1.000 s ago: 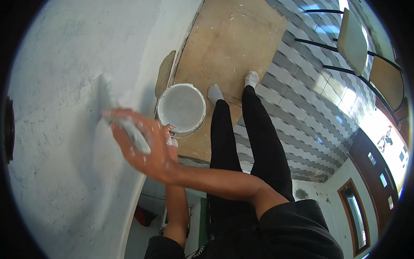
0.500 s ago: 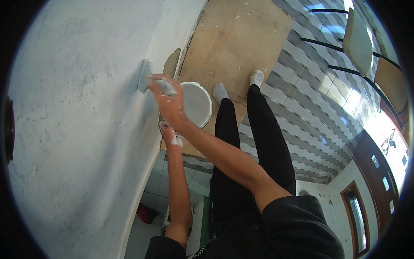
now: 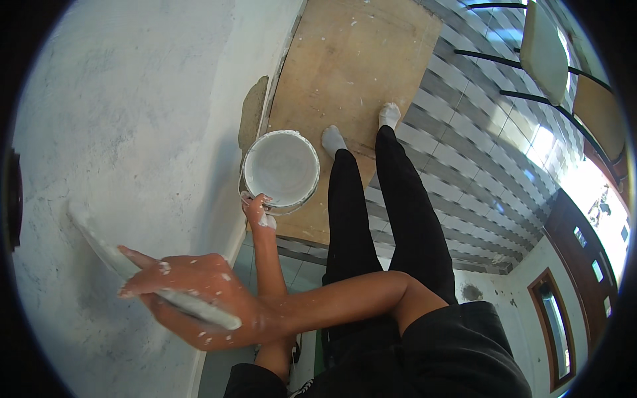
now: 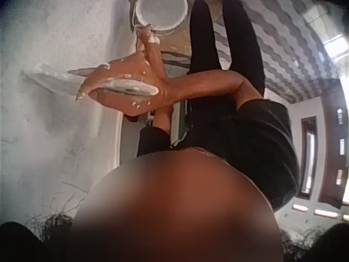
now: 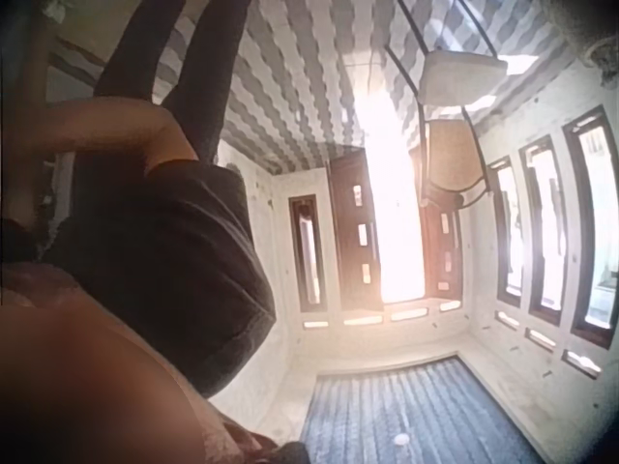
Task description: Apply putty to the wall using a putty knife and a paint bucket.
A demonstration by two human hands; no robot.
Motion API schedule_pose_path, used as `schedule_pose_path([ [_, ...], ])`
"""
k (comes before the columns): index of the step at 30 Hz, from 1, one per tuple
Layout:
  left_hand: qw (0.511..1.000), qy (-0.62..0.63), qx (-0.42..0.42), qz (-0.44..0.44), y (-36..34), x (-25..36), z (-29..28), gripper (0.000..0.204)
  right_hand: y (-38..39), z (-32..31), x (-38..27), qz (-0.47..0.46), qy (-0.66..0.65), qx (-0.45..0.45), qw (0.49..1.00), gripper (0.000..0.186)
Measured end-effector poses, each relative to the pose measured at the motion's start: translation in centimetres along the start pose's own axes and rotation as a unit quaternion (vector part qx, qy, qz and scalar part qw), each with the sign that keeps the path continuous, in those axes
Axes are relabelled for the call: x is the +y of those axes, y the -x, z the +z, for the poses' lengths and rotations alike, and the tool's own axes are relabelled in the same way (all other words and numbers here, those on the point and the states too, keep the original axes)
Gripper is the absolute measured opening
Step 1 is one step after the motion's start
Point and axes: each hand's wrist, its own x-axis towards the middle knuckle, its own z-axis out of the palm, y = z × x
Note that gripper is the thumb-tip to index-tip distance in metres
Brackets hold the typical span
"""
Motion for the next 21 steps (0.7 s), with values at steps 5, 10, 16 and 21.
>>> schedule_pose_path([
  [5, 0.997, 0.072, -0.006, 0.0, 1.0, 1.6, 2.0, 0.022, 0.3, -3.7, 4.9, 0.036, 0.023, 0.094, 0.995, 0.024],
  [10, 0.989, 0.147, -0.015, -0.019, 2.9, 3.9, 3.6, 0.03, -5.2, -5.8, 10.5, 0.108, -0.039, 0.197, 0.974, 0.012],
  [16, 0.995, 0.099, 0.012, -0.004, 2.9, 1.9, 1.6, 0.022, -6.7, 1.4, 3.2, -0.038, 0.017, 0.15, 0.988, 0.013],
  [21, 0.998, 0.061, 0.014, -0.014, 2.5, 1.1, 0.8, 0.023, -3.1, 3.7, -0.4, -0.1, -0.044, 0.111, 0.988, 0.017],
])
